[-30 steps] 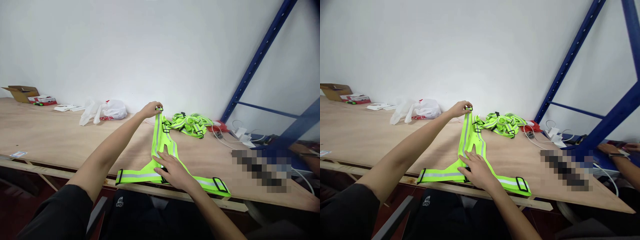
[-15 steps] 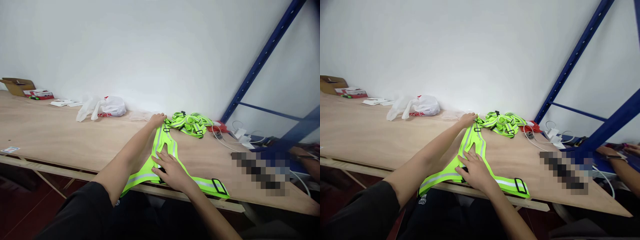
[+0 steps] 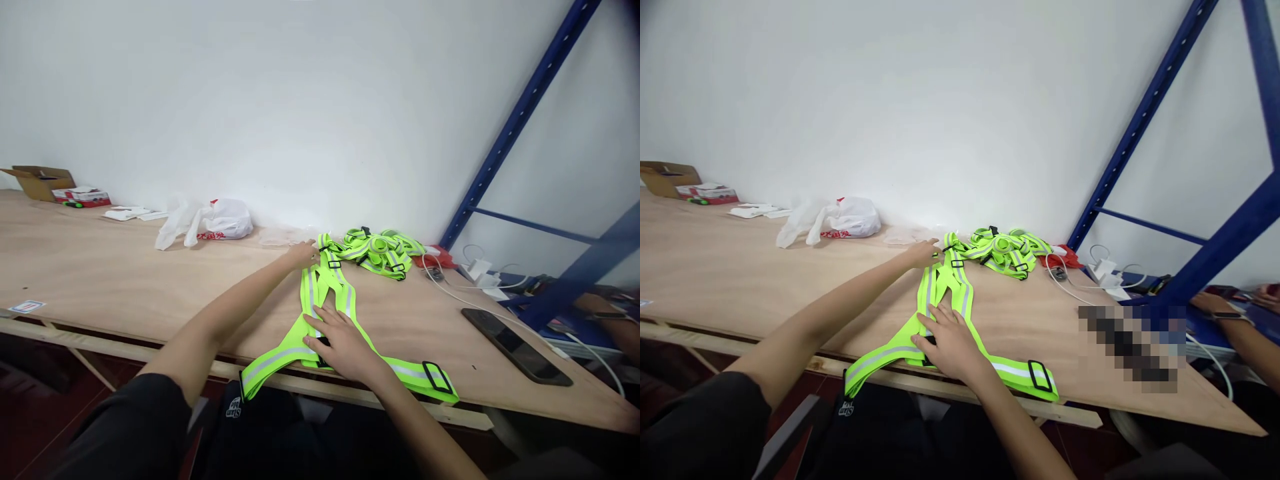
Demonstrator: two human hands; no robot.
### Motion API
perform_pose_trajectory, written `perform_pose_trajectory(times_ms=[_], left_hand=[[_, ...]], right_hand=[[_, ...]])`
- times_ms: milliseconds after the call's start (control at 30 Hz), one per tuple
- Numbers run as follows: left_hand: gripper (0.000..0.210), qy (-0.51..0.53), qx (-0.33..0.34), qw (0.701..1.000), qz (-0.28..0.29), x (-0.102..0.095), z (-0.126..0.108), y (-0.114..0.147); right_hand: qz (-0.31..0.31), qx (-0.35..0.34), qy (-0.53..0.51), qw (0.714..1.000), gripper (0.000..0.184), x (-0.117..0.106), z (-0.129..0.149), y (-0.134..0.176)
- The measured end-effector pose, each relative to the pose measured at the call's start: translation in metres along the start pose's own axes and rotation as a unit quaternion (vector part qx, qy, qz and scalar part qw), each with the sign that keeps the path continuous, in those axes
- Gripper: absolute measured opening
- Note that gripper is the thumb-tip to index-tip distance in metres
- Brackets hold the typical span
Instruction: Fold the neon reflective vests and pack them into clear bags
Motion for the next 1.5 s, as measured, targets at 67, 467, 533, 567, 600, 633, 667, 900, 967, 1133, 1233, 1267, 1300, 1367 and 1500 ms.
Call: perform_pose_trajectory(times_ms=[67,467,533,567,600,633,667,900,967,1133,1233,1267,1300,1367,1500], left_hand=[[0.04,0.004,0.025,1.0,-0.016,-0.017,-0.008,0.031],[0.04,0.449,-0.168,0.869,0.126,0.011,-0.013,0.341],[0.063,0.579,-0.189,0.789,0.08,0.048,-0.012,0.346],[0.07,0.636,-0.198,0.742,0.07,0.065,-0.014,0.344],[0.074,0.677,-0.205,0.704,0.059,0.08,-0.016,0.341],[0.073,0.699,-0.205,0.684,0.05,0.09,-0.019,0.337],[0.067,0.706,-0.201,0.678,0.039,0.096,-0.021,0.333],[0.065,0.683,-0.184,0.7,-0.095,0.069,-0.034,0.318],[0.078,0.678,-0.194,0.699,-0.123,0.051,-0.035,0.314],[0.085,0.621,-0.187,0.753,-0.111,0.01,-0.03,0.298],[0.071,0.587,-0.156,0.788,-0.097,-0.004,-0.02,0.288],[0.065,0.573,-0.14,0.801,-0.099,-0.006,-0.016,0.286],[0.06,0.556,-0.124,0.816,-0.103,-0.008,-0.012,0.284],[0.051,0.512,-0.098,0.847,-0.105,-0.011,-0.003,0.281],[0.046,0.445,-0.078,0.889,-0.076,-0.013,0.011,0.279]], right_hand=[[-0.007,-0.003,-0.007,1.0,0.057,0.001,-0.001,-0.001],[-0.034,-0.001,-0.01,0.999,0.057,0.007,-0.005,-0.003],[-0.03,0.001,-0.008,1.0,0.057,0.006,-0.005,-0.002],[-0.03,0.0,-0.007,1.0,0.057,0.006,-0.005,-0.002],[-0.033,-0.001,-0.006,0.999,0.056,0.006,-0.005,-0.002],[-0.037,-0.003,-0.007,0.999,0.056,0.006,-0.005,-0.002],[-0.043,-0.005,-0.008,0.999,0.055,0.007,-0.005,-0.002],[-0.054,0.001,-0.01,0.999,0.056,0.011,-0.009,-0.004],[-0.055,0.0,-0.007,0.998,0.055,0.012,-0.011,-0.005],[-0.054,0.002,-0.004,0.999,0.055,0.012,-0.013,-0.007],[-0.056,0.004,0.001,0.998,0.055,0.012,-0.015,-0.009],[-0.055,0.004,0.005,0.998,0.055,0.011,-0.015,-0.01],[-0.054,0.005,0.009,0.998,0.055,0.011,-0.014,-0.012],[-0.054,0.005,0.023,0.998,0.055,0.009,-0.013,-0.017],[-0.103,-0.003,0.078,0.992,0.051,0.0,-0.007,-0.014]])
Point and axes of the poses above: each hand's wrist, its own y-axis away from the middle knuckle, its own x-axis out of the palm, z = x × y, the point moved 2 cm from there along -y, towards the middle knuckle, and after that the axes turned 15 degrees about y, right-handed, at the moved point
